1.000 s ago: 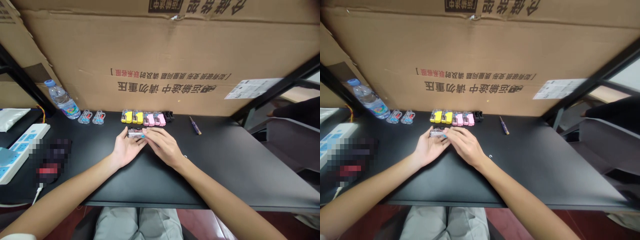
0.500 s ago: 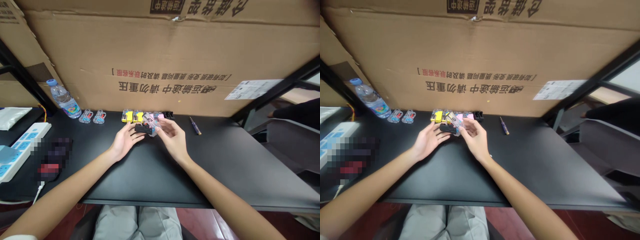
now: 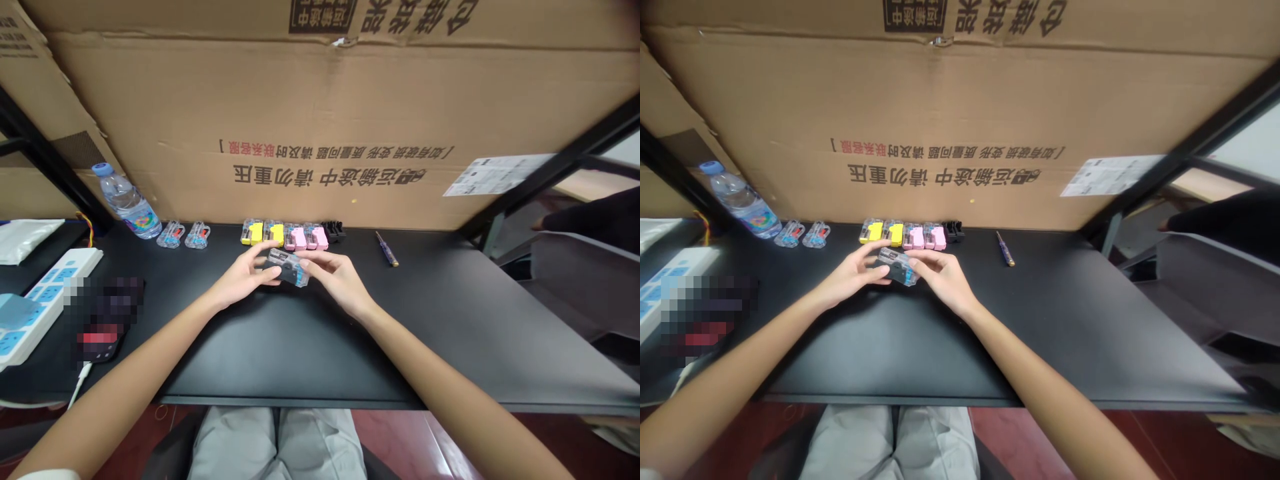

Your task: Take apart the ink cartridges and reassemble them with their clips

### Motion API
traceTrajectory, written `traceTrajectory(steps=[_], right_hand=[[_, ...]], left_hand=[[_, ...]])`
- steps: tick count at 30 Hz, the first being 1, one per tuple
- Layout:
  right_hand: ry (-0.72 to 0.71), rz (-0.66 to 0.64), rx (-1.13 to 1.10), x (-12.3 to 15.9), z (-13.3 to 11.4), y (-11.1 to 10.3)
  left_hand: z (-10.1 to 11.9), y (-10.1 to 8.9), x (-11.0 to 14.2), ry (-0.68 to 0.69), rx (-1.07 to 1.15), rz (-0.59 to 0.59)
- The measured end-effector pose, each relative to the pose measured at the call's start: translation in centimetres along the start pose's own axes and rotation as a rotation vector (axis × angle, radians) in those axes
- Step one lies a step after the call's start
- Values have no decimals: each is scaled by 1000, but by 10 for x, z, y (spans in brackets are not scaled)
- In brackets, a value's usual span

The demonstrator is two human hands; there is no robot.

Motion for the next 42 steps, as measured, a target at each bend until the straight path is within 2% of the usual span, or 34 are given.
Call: traceTrajectory(steps=[3,5,8,11,13,16,20,24,27,31,35,38,42], right_hand=[[-15,5,-26,-2,4,0],[-44,51,36,-3,10,3],[-143,71,344,1,16,13],[-289,-101,650,8,17,25],[-376,-211,800,12,16,30],[-502,-298,950,13,15,32],[-662,-348,1120,13,14,34],[-715,-353,1282,14,14,36],[-692,-356,1255,13,14,34],[-654,-320,990,13,11,27],[-641,-107,647,12,3,21],[-627,43,530,11,-2,17],[-594,66,499,10,-5,16]], left_hand=[[7,-5,-1,28,-45,-26],[10,-10,-3,82,-40,60],[13,-21,-7,155,19,236],[13,-30,-11,188,39,332],[13,-32,-12,184,35,348],[12,-29,-12,166,25,347],[11,-24,-10,140,-6,347],[10,-22,-8,142,-26,328],[9,-20,-7,149,-35,296],[7,-17,-7,150,-58,254],[6,-14,-4,155,-113,213],[5,-11,-3,158,-129,181],[4,-9,-2,142,-130,156]])
Point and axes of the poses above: each hand's wrist, its own x-axis away from the middle knuckle, its own y-axis out of the palm, z = x × y, the point moved 1 cm from there along -x, towards the middle knuckle
